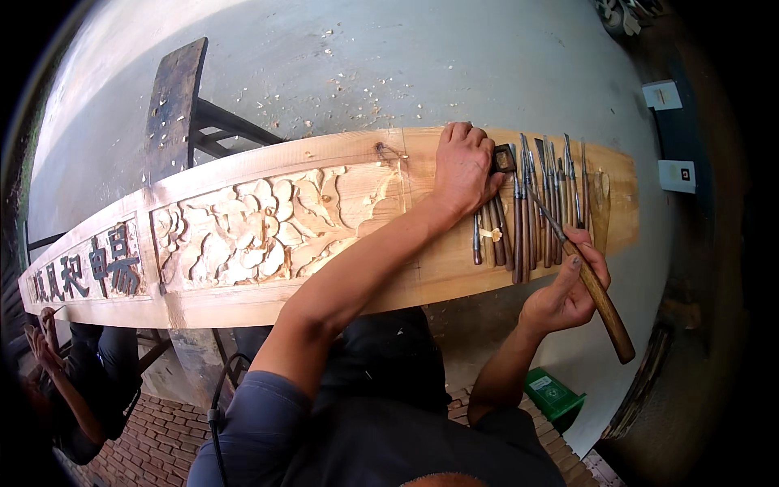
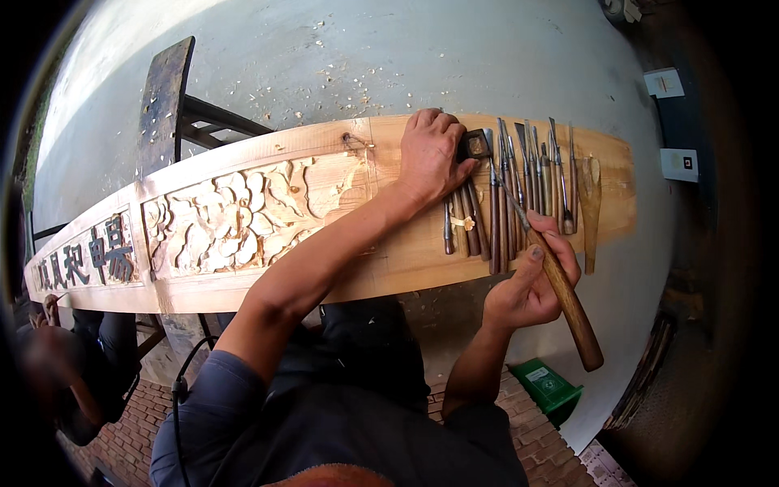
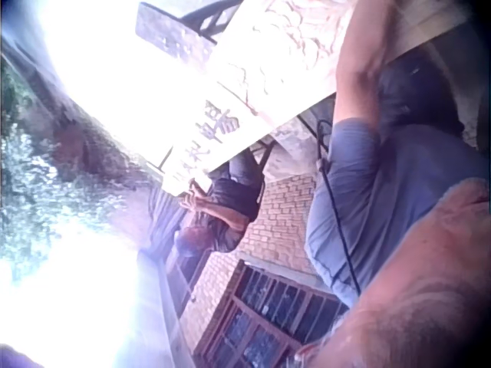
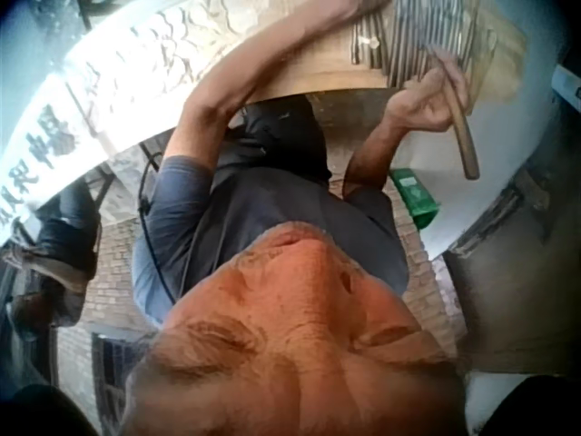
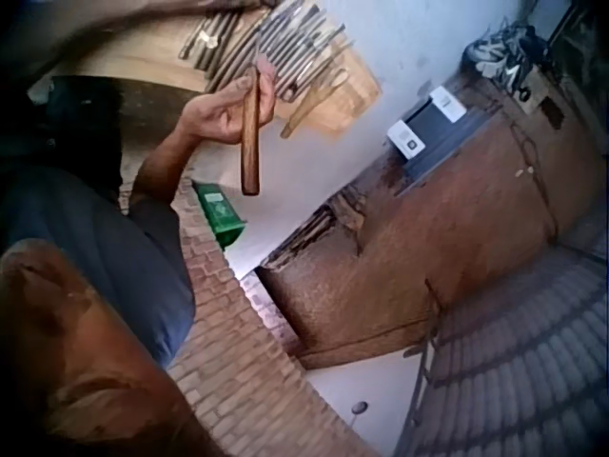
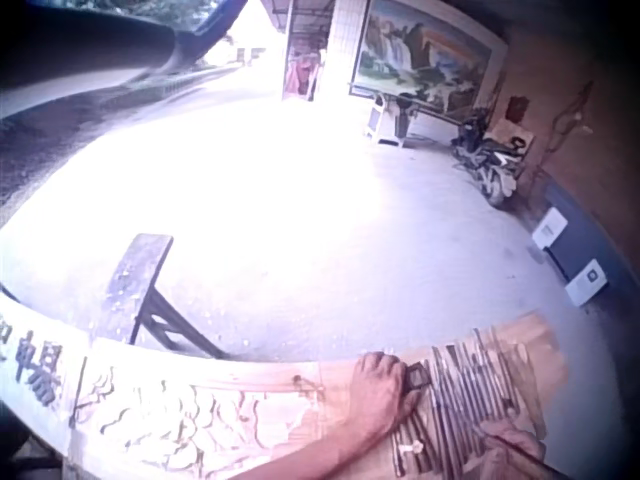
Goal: The person carves a floral design into a wooden plank using a chisel and a wooden mallet, occasionally picking up different carving tools from a set on the bench.
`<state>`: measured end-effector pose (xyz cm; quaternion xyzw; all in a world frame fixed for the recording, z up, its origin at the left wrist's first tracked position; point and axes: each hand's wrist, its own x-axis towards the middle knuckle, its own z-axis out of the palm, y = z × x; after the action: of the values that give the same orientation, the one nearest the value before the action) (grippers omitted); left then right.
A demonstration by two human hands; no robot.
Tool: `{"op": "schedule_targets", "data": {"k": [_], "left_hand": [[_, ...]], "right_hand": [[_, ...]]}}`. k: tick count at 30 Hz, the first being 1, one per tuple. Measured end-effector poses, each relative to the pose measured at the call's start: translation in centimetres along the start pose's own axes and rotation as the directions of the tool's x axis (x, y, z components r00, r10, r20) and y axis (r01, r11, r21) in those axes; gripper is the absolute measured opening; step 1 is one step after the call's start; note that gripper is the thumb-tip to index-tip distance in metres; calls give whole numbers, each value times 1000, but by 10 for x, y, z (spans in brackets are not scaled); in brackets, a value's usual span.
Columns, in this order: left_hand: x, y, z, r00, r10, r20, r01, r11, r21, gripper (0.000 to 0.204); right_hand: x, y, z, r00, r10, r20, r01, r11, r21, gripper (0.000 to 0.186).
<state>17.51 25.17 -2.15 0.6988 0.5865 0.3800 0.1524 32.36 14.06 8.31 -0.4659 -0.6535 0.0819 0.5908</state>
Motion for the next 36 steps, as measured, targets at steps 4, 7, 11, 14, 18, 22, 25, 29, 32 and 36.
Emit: {"op": "schedule_targets", "data": {"k": [4, 7, 11, 14, 18, 22, 25, 29, 32, 36], "left_hand": [[-4, -7, -4, 999, 35, -2, -35, 999, 5, 57], [-8, -32, -27, 981, 113, -160, -137, 979, -152, 54], [3, -65, -121, 944, -193, 266, 259, 936, -239, 35], [-10, -129, -146, 912, -382, 151, 404, 769, -496, 34], [-21, -150, -159, 910, -362, 203, 415, 793, -445, 33], [-12, -133, -152, 845, -297, 444, 521, 644, -560, 29], [-6, -138, -136, 835, -239, 496, 525, 614, -589, 27], [6, -139, -115, 818, -135, 560, 496, 659, -566, 28], [10, -128, -110, 764, -146, 628, 536, 686, -492, 26], [6, -133, -99, 885, -30, 464, 250, 872, -421, 21]], "right_hand": [[15, -5, 19, 998, -49, -43, 48, 999, -17, 26], [35, -12, 22, 990, -117, -74, 112, 992, -66, 28], [65, -22, 33, 974, -6, -227, 33, 993, 113, 33], [82, -16, 78, 961, 250, -122, -173, 881, 441, 41], [75, 45, 150, 764, 588, 266, -551, 382, 742, 38], [41, 110, 198, 670, 414, 616, -638, -102, 763, 35], [34, 102, 230, 606, 526, 596, -664, -79, 744, 38], [37, 109, 239, 467, 681, 564, -675, -137, 725, 41], [36, 128, 231, 591, 506, 628, -729, 1, 685, 41], [31, 122, 230, 609, 503, 613, -726, 43, 686, 40]]}}
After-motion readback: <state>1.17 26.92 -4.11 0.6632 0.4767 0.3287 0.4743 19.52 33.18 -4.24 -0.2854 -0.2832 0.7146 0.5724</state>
